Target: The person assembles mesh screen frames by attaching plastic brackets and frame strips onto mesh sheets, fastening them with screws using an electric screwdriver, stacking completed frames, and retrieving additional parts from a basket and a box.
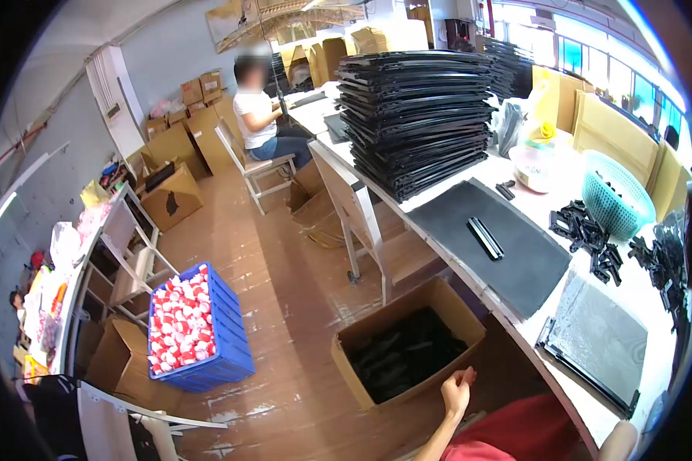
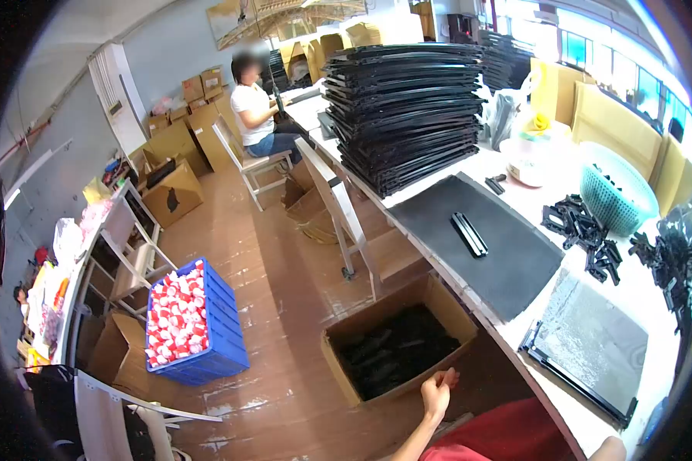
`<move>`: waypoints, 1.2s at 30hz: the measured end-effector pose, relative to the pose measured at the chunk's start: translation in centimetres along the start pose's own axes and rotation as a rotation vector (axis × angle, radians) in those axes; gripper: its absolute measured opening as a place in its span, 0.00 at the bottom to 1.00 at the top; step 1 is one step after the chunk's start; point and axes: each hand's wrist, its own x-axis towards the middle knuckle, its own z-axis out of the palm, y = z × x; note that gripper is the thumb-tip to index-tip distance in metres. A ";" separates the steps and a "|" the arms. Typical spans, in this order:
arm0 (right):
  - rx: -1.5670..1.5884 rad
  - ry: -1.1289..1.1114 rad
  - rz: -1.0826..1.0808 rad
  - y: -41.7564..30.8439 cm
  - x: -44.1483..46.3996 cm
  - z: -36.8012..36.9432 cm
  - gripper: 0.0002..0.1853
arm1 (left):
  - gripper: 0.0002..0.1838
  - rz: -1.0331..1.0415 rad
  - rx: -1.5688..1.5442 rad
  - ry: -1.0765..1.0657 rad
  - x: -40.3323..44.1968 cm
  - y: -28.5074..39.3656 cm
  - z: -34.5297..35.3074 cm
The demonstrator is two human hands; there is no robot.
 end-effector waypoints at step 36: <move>0.481 0.485 -0.895 -10.4 6.6 -15.4 0.25 | 0.15 0.949 -0.732 -0.510 -9.6 32.5 7.7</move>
